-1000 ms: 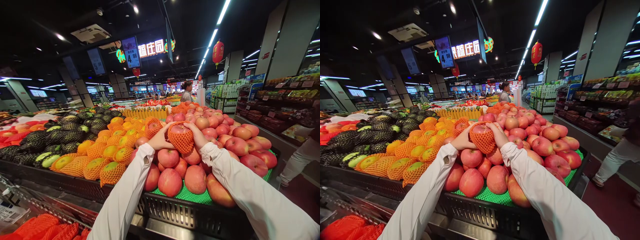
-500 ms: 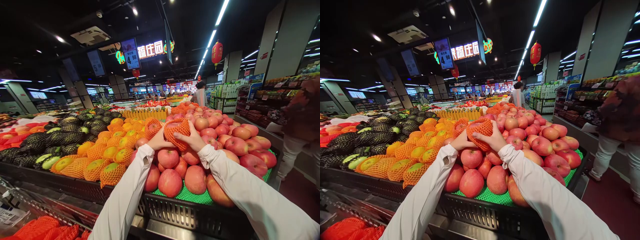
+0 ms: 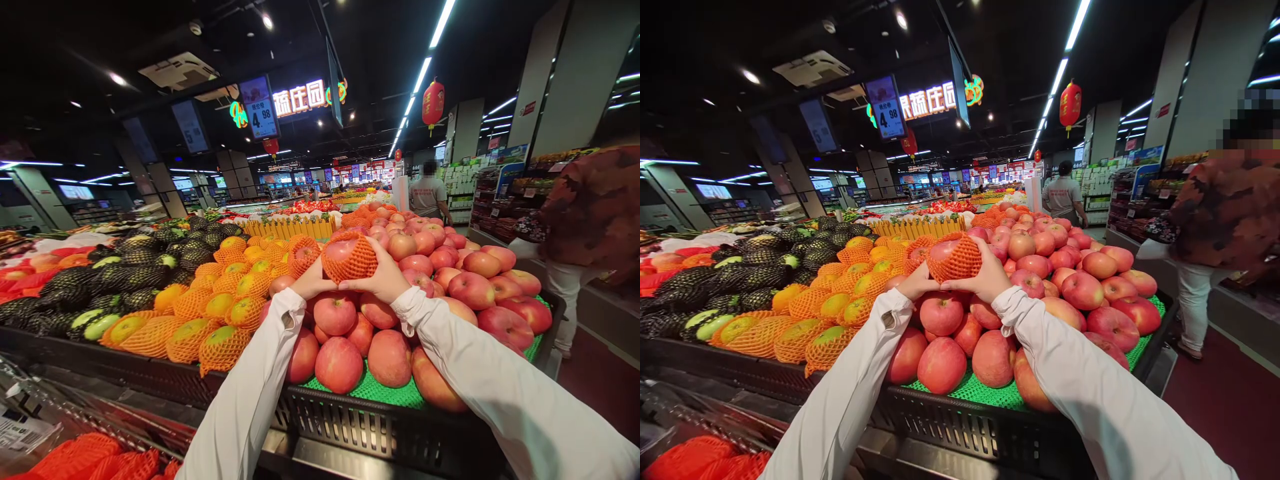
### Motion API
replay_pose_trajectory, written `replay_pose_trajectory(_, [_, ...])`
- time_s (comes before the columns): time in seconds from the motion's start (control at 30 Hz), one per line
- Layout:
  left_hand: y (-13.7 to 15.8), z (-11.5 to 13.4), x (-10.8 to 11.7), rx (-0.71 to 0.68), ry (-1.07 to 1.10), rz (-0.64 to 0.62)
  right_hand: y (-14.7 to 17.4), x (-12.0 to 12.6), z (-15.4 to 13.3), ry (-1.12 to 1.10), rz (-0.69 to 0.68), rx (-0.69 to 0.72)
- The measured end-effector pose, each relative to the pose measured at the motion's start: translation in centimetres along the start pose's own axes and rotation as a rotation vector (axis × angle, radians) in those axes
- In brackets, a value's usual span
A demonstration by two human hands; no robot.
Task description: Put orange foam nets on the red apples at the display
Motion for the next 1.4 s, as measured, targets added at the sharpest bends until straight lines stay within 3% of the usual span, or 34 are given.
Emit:
replay_pose_trajectory(0.17, [1.1,-1.3,0.3,0.118,0.2,0.035,0.1,0.4,-0.3,0.074,0.045,0.019])
replay_pose_trajectory(0.37, [1.4,-1.8,-0.9,0.239,0.512,0.067,0.4,0.7,-1.0,0.179,0.081,0.107])
replay_pose_trajectory(0.47, [1.2,-2.4,-0.9,0.319,0.473,0.118,0.4,1.1,-0.5,0.31,0.107,0.037])
replay_pose_trajectory(0.57, [1.0,-2.3,-0.3,0.307,0.399,0.166,0.6,1.5,0.2,0.439,0.127,-0.074])
replay_pose_trajectory(0.77, [0.6,-1.9,-0.6,0.262,0.379,0.12,1.0,0.7,-2.2,0.395,0.09,0.158])
replay_pose_trajectory(0.93, [0.6,-2.1,-0.6,0.246,0.306,0.092,1.0,0.2,-1.8,0.397,0.041,0.139])
replay_pose_trajectory(1.1, [0.6,-2.0,-0.8,0.226,0.402,0.071,1.3,1.9,-2.7,0.4,0.209,0.147])
replay_pose_trajectory(1.23, [0.3,-1.9,-0.7,0.242,0.349,0.013,1.6,4.4,-1.8,0.467,0.397,0.028])
replay_pose_trajectory(1.4, [0.3,-2.4,0.0,0.277,0.244,0.039,1.0,4.4,1.5,0.585,0.277,-0.245])
Point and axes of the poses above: each hand's wrist, its own y-axis away from the middle knuckle, its own x-axis out of the back of the hand, z = x × y, the point moved 10 cm from there along -y, towards the middle knuckle, and after that the axes turned 13 degrees about y, right-handed, at the moved point
